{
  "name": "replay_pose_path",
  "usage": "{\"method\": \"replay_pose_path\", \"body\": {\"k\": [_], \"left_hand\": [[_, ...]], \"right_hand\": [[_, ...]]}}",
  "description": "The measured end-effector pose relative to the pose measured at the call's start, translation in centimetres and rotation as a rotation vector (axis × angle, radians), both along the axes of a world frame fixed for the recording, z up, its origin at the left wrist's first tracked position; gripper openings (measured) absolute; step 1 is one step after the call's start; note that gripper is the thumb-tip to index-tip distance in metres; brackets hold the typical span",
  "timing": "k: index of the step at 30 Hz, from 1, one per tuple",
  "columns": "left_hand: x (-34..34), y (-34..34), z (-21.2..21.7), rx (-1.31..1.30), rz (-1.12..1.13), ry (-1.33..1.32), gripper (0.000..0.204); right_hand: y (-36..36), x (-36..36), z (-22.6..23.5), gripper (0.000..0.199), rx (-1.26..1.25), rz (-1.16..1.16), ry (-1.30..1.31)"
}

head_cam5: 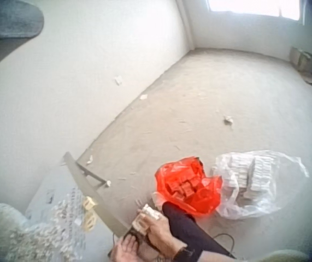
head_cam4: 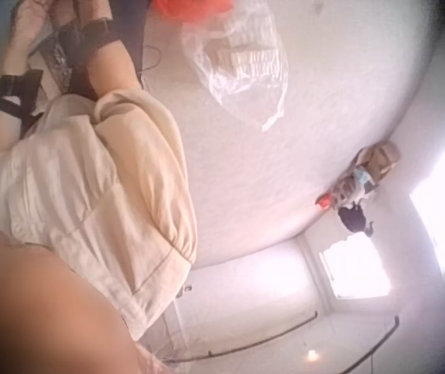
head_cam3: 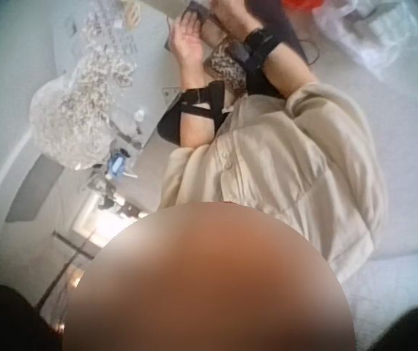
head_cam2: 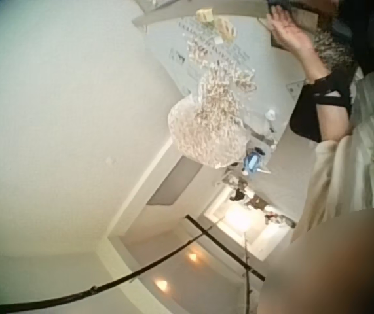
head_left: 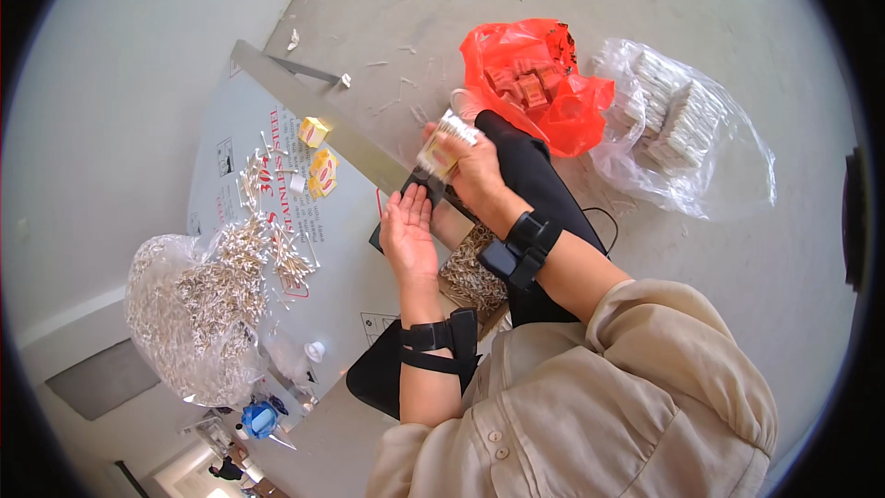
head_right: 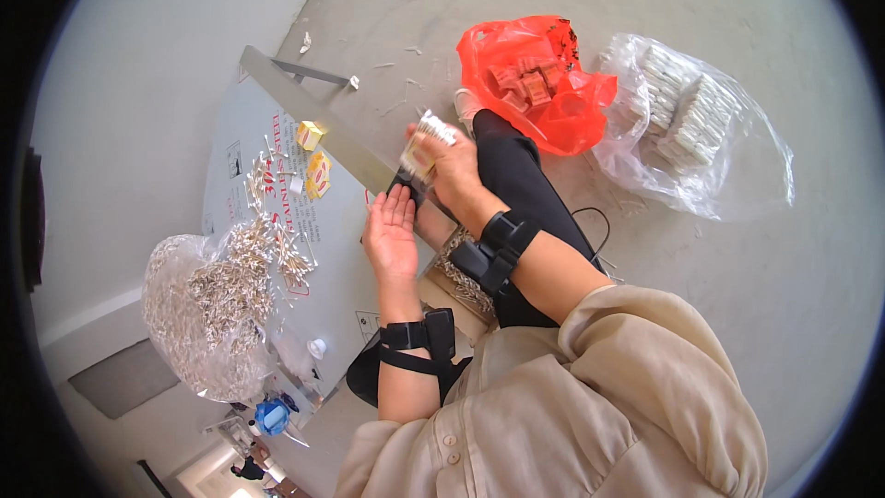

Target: Packing cotton swabs into small individual plastic containers and organizing them.

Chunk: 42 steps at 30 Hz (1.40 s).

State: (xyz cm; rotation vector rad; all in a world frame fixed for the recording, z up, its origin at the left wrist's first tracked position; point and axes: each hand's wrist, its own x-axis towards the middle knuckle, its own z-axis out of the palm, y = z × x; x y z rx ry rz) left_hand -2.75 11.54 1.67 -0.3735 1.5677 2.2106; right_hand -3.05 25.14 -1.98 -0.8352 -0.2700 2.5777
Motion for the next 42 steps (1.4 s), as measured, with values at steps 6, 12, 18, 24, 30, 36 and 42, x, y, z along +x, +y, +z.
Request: {"method": "replay_pose_path", "body": {"k": [6,12,18,24,30,36,42], "left_hand": [[1.2,-0.6,2.0,-0.343,-0.107,0.267,0.043],[2.1,-3.0,4.8,-0.335,-0.463,0.721,0.051],[3.2,-7.9,5.7,-0.667,-0.524,0.987,0.031],[4.8,-10.4,4.5,-0.335,-0.346,0.318,0.017],[4.2,-10.9,2.9,-0.279,-0.209,0.286,0.013],[3.3,-10.0,3.0,-0.198,-0.173,0.220,0.015],[2.3,-10.0,2.6,-0.119,-0.216,0.029,0.017]], "right_hand": [[3.5,0.8,3.2,0.036,-0.118,-0.027,-0.032],[-1.4,3.5,4.1,0.017,-0.329,0.488,-0.092],[-7.3,5.2,3.5,0.018,-0.337,0.704,-0.204],[-10.0,5.6,3.1,0.023,-0.286,0.825,-0.311],[-7.5,6.6,5.7,0.040,-0.103,1.026,-0.236],[-5.6,7.8,6.9,0.031,1.164,0.921,-0.059],[-7.0,6.7,6.6,0.018,1.189,0.914,-0.174]]}}
